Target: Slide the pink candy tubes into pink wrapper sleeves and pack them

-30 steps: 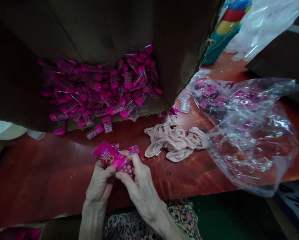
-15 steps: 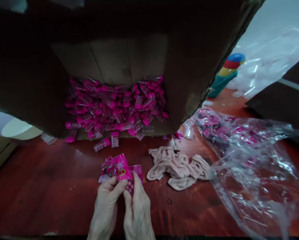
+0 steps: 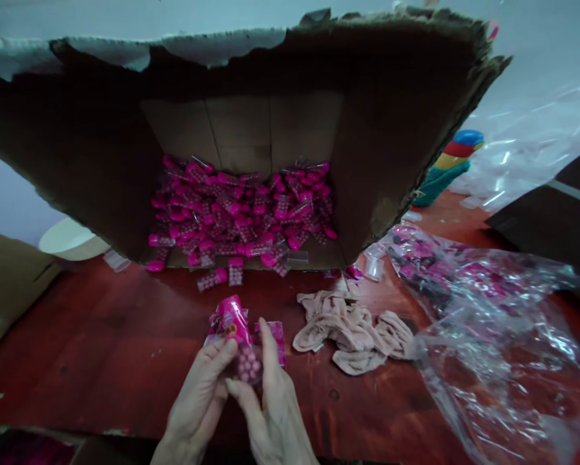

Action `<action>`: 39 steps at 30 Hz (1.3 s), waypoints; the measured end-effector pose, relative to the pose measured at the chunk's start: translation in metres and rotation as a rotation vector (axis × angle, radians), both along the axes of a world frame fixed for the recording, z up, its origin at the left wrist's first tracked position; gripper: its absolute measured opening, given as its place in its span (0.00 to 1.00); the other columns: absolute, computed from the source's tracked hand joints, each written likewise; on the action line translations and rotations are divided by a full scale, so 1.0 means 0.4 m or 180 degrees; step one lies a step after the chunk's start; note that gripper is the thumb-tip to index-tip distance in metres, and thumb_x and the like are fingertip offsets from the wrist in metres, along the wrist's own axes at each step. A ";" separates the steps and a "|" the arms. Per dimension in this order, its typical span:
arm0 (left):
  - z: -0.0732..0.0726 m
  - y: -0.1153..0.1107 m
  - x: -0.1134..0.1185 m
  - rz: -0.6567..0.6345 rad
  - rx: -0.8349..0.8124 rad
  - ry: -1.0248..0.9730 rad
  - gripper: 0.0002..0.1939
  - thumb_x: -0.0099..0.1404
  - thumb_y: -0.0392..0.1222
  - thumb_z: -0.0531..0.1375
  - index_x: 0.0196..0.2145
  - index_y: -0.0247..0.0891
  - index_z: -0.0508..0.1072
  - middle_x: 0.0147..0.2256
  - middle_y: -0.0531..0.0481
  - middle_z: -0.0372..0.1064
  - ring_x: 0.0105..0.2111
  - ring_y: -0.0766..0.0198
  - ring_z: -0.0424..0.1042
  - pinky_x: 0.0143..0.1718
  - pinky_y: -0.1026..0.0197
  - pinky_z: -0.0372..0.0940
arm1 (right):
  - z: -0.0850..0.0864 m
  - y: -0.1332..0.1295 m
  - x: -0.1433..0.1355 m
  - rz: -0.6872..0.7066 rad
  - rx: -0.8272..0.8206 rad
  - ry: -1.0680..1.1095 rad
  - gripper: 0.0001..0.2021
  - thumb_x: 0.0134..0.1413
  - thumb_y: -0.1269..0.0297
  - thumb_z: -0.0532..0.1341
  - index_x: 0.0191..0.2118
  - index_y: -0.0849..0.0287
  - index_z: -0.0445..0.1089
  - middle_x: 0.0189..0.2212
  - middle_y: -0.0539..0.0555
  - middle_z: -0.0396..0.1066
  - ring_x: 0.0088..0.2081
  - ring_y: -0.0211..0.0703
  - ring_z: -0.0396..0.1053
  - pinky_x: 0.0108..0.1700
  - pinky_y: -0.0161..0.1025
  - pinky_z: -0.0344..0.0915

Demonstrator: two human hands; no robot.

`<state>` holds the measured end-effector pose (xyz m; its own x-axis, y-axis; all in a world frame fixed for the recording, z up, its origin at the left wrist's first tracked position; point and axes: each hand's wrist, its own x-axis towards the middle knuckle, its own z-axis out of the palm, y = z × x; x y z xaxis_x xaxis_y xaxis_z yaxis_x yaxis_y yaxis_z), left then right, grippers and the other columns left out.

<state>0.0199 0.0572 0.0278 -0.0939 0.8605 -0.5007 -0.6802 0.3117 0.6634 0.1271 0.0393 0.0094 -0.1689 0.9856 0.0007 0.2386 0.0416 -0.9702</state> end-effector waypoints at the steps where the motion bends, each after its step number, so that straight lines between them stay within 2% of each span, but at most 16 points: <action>1: -0.002 -0.003 -0.004 0.0021 -0.0005 -0.0061 0.10 0.47 0.42 0.68 0.24 0.32 0.76 0.21 0.49 0.72 0.22 0.68 0.68 0.25 0.67 0.62 | 0.007 -0.001 0.001 0.0124 -0.0097 0.0093 0.29 0.59 0.62 0.54 0.64 0.60 0.46 0.50 0.61 0.70 0.44 0.47 0.73 0.46 0.41 0.70; 3: -0.003 -0.011 -0.007 -0.0033 -0.0011 -0.0161 0.10 0.48 0.42 0.68 0.23 0.32 0.74 0.19 0.52 0.70 0.17 0.74 0.62 0.17 0.71 0.55 | 0.013 -0.005 -0.003 0.0161 -0.0225 0.0235 0.28 0.61 0.61 0.51 0.64 0.61 0.45 0.40 0.60 0.75 0.35 0.44 0.76 0.38 0.38 0.72; 6: 0.006 -0.023 0.002 -0.0096 -0.0129 -0.0232 0.10 0.47 0.41 0.68 0.24 0.33 0.73 0.18 0.54 0.68 0.13 0.78 0.57 0.12 0.74 0.47 | 0.004 -0.012 -0.017 -0.0009 -0.0180 0.0341 0.28 0.62 0.60 0.49 0.64 0.62 0.44 0.37 0.60 0.76 0.35 0.46 0.75 0.34 0.36 0.72; 9: 0.017 -0.028 0.011 -0.0176 -0.0104 -0.0229 0.10 0.49 0.40 0.68 0.25 0.32 0.72 0.18 0.53 0.68 0.14 0.78 0.60 0.13 0.75 0.48 | -0.001 -0.016 -0.025 -0.0123 -0.0130 0.0535 0.29 0.61 0.59 0.50 0.64 0.62 0.42 0.37 0.59 0.75 0.37 0.45 0.74 0.35 0.36 0.72; 13: 0.025 -0.023 -0.001 -0.0219 0.0095 -0.0248 0.13 0.50 0.47 0.67 0.24 0.33 0.72 0.18 0.52 0.67 0.15 0.73 0.61 0.12 0.72 0.51 | 0.028 -0.020 -0.011 -0.0066 0.0020 0.0362 0.28 0.61 0.60 0.50 0.64 0.61 0.44 0.29 0.53 0.74 0.27 0.40 0.72 0.30 0.33 0.71; 15: 0.027 -0.020 -0.011 -0.0120 0.0188 -0.0129 0.14 0.48 0.47 0.67 0.24 0.33 0.73 0.18 0.52 0.68 0.16 0.71 0.63 0.14 0.70 0.56 | 0.044 -0.022 -0.001 0.0059 0.0199 0.0013 0.25 0.62 0.62 0.49 0.64 0.59 0.48 0.24 0.51 0.72 0.24 0.39 0.70 0.31 0.34 0.70; 17: 0.026 -0.019 -0.016 0.0061 0.0199 0.0031 0.11 0.47 0.43 0.68 0.26 0.33 0.75 0.20 0.52 0.69 0.20 0.70 0.66 0.22 0.69 0.62 | 0.047 -0.024 0.005 0.0221 0.0374 -0.0208 0.24 0.63 0.63 0.47 0.63 0.59 0.50 0.22 0.51 0.71 0.24 0.40 0.69 0.32 0.35 0.69; 19: 0.024 -0.022 -0.014 0.0148 0.0162 0.0155 0.10 0.46 0.39 0.69 0.27 0.32 0.76 0.21 0.51 0.70 0.23 0.70 0.68 0.28 0.69 0.64 | 0.036 -0.024 0.006 0.0309 0.0494 -0.0255 0.24 0.63 0.62 0.45 0.63 0.60 0.50 0.21 0.51 0.70 0.21 0.39 0.67 0.28 0.34 0.68; 22: 0.018 -0.030 -0.002 0.0053 0.0148 0.0197 0.09 0.46 0.39 0.69 0.26 0.33 0.76 0.20 0.52 0.70 0.21 0.71 0.66 0.30 0.68 0.64 | 0.011 -0.019 0.004 0.0227 0.0561 -0.0291 0.25 0.63 0.63 0.45 0.64 0.62 0.47 0.18 0.49 0.66 0.18 0.38 0.64 0.23 0.33 0.64; 26: 0.015 -0.034 0.002 -0.0180 0.0086 0.0021 0.08 0.49 0.40 0.67 0.23 0.33 0.74 0.20 0.52 0.69 0.19 0.72 0.65 0.25 0.69 0.63 | 0.015 -0.008 0.000 0.0226 0.0167 -0.0117 0.27 0.62 0.63 0.47 0.64 0.64 0.45 0.16 0.47 0.63 0.16 0.35 0.60 0.19 0.31 0.61; 31: 0.011 -0.032 -0.018 -0.0298 0.0119 -0.0048 0.08 0.52 0.40 0.66 0.24 0.32 0.74 0.19 0.52 0.67 0.18 0.73 0.63 0.20 0.71 0.59 | 0.039 0.006 -0.005 0.0424 -0.0189 0.0321 0.25 0.59 0.64 0.51 0.61 0.62 0.54 0.15 0.44 0.61 0.13 0.32 0.59 0.17 0.29 0.59; 36: -0.002 -0.035 -0.022 -0.0423 0.0120 0.0064 0.06 0.53 0.39 0.64 0.25 0.32 0.74 0.20 0.52 0.68 0.16 0.73 0.61 0.18 0.69 0.59 | 0.028 0.010 -0.016 0.0191 -0.0576 0.0609 0.23 0.58 0.61 0.52 0.59 0.60 0.59 0.17 0.46 0.65 0.12 0.30 0.57 0.15 0.28 0.58; 39: 0.001 -0.031 -0.018 -0.0458 0.0082 0.0052 0.07 0.51 0.39 0.66 0.26 0.32 0.74 0.22 0.50 0.71 0.17 0.71 0.63 0.18 0.68 0.60 | 0.025 0.005 -0.019 0.0247 -0.0660 0.0592 0.22 0.57 0.61 0.53 0.58 0.58 0.61 0.17 0.45 0.64 0.12 0.29 0.56 0.15 0.28 0.58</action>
